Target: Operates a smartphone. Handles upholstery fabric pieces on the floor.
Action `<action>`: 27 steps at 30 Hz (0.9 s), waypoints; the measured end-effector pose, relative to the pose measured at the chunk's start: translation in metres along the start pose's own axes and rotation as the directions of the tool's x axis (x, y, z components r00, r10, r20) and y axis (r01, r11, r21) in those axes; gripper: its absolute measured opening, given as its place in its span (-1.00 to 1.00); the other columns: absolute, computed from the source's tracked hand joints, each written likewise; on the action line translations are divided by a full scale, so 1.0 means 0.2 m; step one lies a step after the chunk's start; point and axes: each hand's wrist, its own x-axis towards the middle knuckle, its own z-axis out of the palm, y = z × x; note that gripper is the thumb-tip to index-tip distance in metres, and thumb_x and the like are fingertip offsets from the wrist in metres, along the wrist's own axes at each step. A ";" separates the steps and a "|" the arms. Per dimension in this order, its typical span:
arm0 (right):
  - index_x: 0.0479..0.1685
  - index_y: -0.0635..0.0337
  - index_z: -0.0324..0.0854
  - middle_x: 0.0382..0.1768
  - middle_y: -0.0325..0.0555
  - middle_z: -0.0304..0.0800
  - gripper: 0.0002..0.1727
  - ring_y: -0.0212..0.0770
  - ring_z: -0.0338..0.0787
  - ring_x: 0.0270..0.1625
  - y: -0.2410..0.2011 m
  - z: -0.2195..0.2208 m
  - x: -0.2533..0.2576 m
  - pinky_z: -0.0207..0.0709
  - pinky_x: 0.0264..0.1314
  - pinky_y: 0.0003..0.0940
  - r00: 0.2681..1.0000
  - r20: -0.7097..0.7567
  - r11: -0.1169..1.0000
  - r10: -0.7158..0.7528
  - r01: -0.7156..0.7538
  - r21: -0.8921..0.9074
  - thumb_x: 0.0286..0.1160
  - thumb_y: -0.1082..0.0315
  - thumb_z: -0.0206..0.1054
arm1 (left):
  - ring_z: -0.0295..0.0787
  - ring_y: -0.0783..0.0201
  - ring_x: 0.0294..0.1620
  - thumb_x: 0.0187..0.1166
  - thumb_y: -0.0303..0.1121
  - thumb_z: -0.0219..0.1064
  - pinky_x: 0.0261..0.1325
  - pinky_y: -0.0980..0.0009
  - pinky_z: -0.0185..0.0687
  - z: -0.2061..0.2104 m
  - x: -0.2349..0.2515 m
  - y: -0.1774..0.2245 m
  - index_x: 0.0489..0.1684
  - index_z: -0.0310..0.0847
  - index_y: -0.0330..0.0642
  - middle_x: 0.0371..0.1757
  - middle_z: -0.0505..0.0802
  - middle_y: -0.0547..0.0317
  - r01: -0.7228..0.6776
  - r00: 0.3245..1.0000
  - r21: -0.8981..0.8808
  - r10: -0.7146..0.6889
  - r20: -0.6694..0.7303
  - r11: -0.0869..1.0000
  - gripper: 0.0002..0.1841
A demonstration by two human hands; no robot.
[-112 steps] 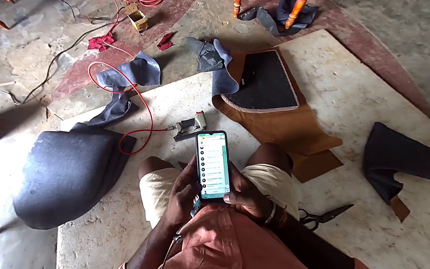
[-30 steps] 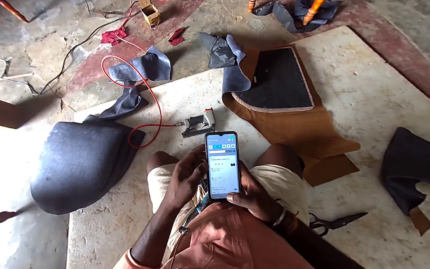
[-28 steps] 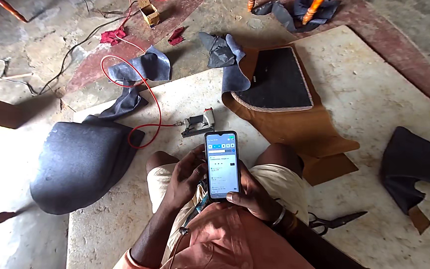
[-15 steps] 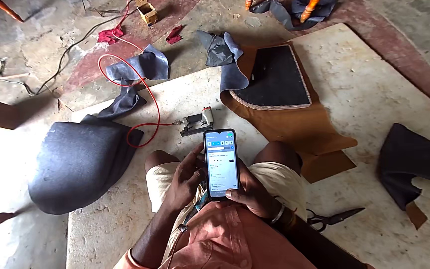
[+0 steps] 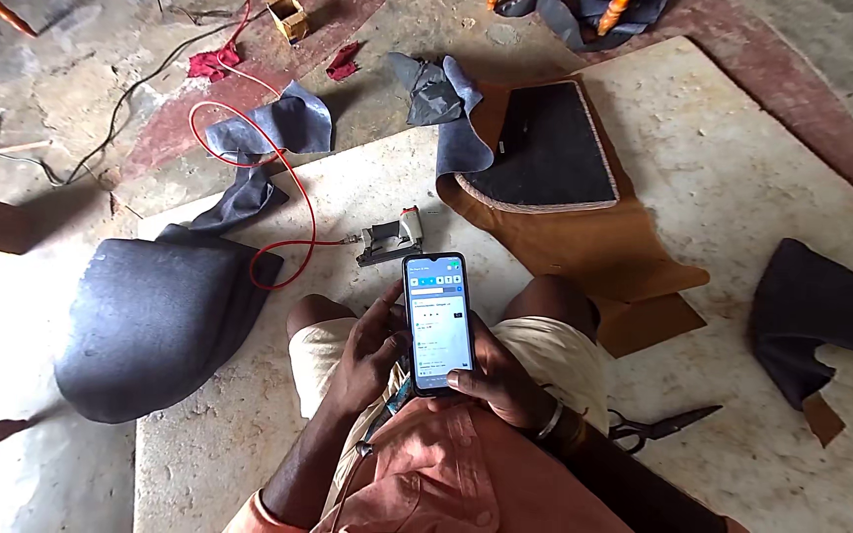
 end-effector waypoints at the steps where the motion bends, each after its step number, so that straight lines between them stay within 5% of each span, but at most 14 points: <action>1: 0.75 -0.04 0.00 0.32 0.18 0.70 -0.12 0.18 0.87 0.18 0.00 0.00 0.00 0.87 0.09 0.06 1.000 0.003 1.000 0.000 0.000 -0.003 0.39 0.62 0.30 | 0.83 0.16 0.05 0.62 -0.45 0.11 0.23 0.22 0.76 0.00 0.00 0.00 0.83 0.21 -0.03 0.08 0.83 -0.04 0.001 1.000 -0.002 -0.001 0.003 1.000 -0.33; 27: 0.72 -0.03 0.01 0.29 0.25 0.71 -0.16 0.26 0.89 0.13 0.01 0.01 0.00 0.88 0.03 0.13 0.998 -0.040 0.999 0.046 -0.044 0.030 0.39 0.61 0.27 | 0.83 0.13 0.06 0.59 -0.46 0.11 0.24 0.18 0.76 0.00 0.00 -0.02 0.83 0.21 0.01 0.09 0.83 -0.07 0.020 1.000 -0.022 -0.020 0.004 1.000 -0.32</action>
